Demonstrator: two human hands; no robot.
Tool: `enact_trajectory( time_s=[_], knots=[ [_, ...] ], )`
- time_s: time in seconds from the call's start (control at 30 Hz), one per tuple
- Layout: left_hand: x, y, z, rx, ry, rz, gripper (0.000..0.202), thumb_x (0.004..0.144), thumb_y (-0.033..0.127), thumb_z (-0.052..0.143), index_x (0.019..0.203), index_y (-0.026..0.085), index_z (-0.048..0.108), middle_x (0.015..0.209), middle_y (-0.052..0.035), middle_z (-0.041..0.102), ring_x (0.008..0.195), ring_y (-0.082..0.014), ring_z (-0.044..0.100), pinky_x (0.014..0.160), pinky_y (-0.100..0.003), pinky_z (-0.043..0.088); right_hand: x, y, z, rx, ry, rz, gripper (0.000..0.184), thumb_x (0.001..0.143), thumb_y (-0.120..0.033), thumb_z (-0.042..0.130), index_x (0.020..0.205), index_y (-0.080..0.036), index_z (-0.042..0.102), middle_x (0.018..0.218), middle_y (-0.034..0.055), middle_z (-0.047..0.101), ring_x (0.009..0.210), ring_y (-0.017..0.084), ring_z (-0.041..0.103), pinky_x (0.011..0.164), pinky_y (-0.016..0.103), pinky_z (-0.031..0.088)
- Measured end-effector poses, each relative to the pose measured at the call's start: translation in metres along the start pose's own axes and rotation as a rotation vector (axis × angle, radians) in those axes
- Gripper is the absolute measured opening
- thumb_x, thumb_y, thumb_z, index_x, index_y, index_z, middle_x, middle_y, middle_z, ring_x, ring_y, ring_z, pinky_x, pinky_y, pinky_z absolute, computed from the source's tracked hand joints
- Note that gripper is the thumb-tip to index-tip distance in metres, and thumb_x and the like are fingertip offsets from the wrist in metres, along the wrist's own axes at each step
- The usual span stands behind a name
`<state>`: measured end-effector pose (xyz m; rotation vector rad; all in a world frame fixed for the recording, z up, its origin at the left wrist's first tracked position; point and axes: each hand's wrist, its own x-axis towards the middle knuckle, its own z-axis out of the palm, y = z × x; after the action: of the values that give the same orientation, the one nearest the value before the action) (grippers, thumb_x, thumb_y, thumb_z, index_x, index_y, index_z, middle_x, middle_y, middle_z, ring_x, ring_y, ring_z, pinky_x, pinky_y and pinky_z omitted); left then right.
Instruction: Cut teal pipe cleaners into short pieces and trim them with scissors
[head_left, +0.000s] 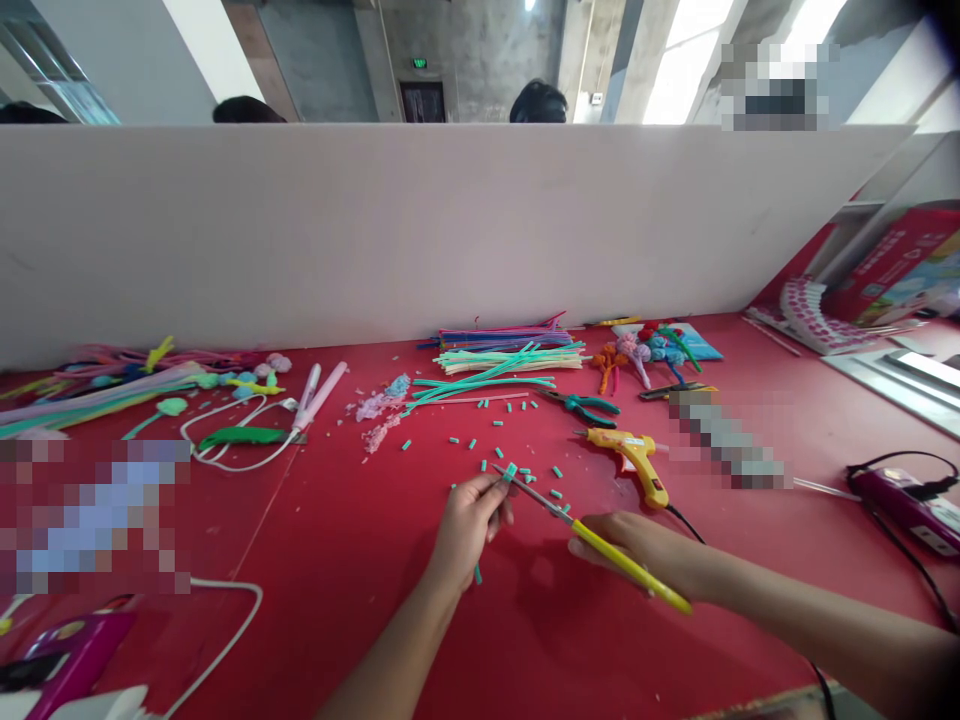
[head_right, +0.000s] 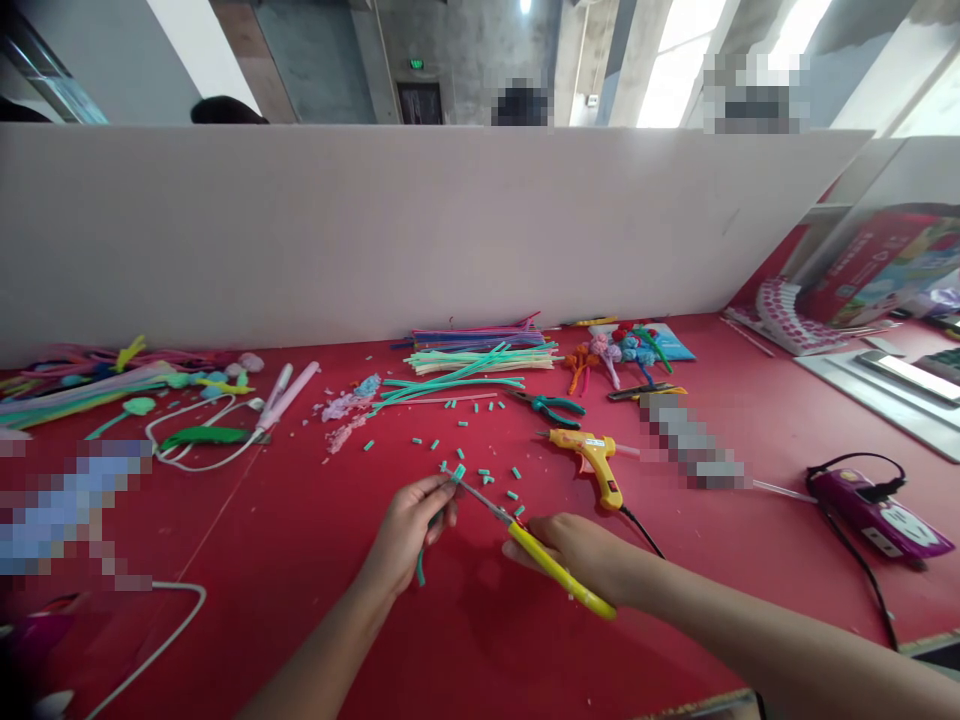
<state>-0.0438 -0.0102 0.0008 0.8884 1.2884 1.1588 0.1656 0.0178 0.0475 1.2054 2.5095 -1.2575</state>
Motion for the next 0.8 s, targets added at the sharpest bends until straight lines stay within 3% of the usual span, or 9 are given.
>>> enact_trajectory(
  time_s=[0.1, 0.4, 0.6, 0.8],
  knots=[
    [-0.0007, 0.0014, -0.0002, 0.017, -0.006, 0.006, 0.027, 0.075, 0.036, 0.047, 0.072, 0.012, 0.057, 0.048, 0.001, 0.052, 0.034, -0.0031, 0.028, 0.036, -0.019, 0.016, 0.0006, 0.0017, 0.0006, 0.022, -0.019, 0.013, 0.042, 0.08, -0.052, 0.029, 0.068, -0.016, 0.049, 0.064, 0.0006, 0.053, 0.051, 0.009, 0.047, 0.046, 0.021, 0.033],
    [-0.0004, -0.0007, 0.0005, -0.006, 0.011, -0.006, 0.026, 0.075, 0.035, 0.047, 0.071, 0.011, 0.056, 0.049, 0.0009, 0.052, 0.033, -0.0025, 0.027, 0.036, -0.019, 0.015, 0.0032, 0.0048, 0.0022, 0.016, 0.018, -0.022, 0.041, 0.08, -0.049, 0.033, 0.069, -0.016, 0.054, 0.066, 0.0017, 0.054, 0.06, 0.012, 0.048, 0.055, 0.023, 0.036],
    [-0.0001, -0.0011, 0.0004, -0.022, 0.015, -0.013, 0.025, 0.075, 0.034, 0.047, 0.07, 0.012, 0.056, 0.048, 0.001, 0.052, 0.033, -0.0023, 0.027, 0.036, -0.019, 0.015, 0.0038, 0.0046, 0.002, 0.067, 0.044, -0.016, 0.04, 0.079, -0.05, 0.034, 0.071, -0.016, 0.055, 0.063, 0.0015, 0.051, 0.06, 0.012, 0.047, 0.051, 0.022, 0.035],
    [0.0017, -0.0019, -0.0007, -0.043, -0.006, -0.043, 0.022, 0.073, 0.031, 0.049, 0.066, 0.012, 0.055, 0.045, 0.0018, 0.05, 0.031, -0.002, 0.026, 0.035, -0.019, 0.014, 0.005, 0.0003, -0.0037, 0.083, -0.077, 0.014, 0.039, 0.08, -0.048, 0.033, 0.065, -0.016, 0.048, 0.054, -0.0018, 0.045, 0.045, 0.007, 0.039, 0.042, 0.02, 0.028]
  ],
)
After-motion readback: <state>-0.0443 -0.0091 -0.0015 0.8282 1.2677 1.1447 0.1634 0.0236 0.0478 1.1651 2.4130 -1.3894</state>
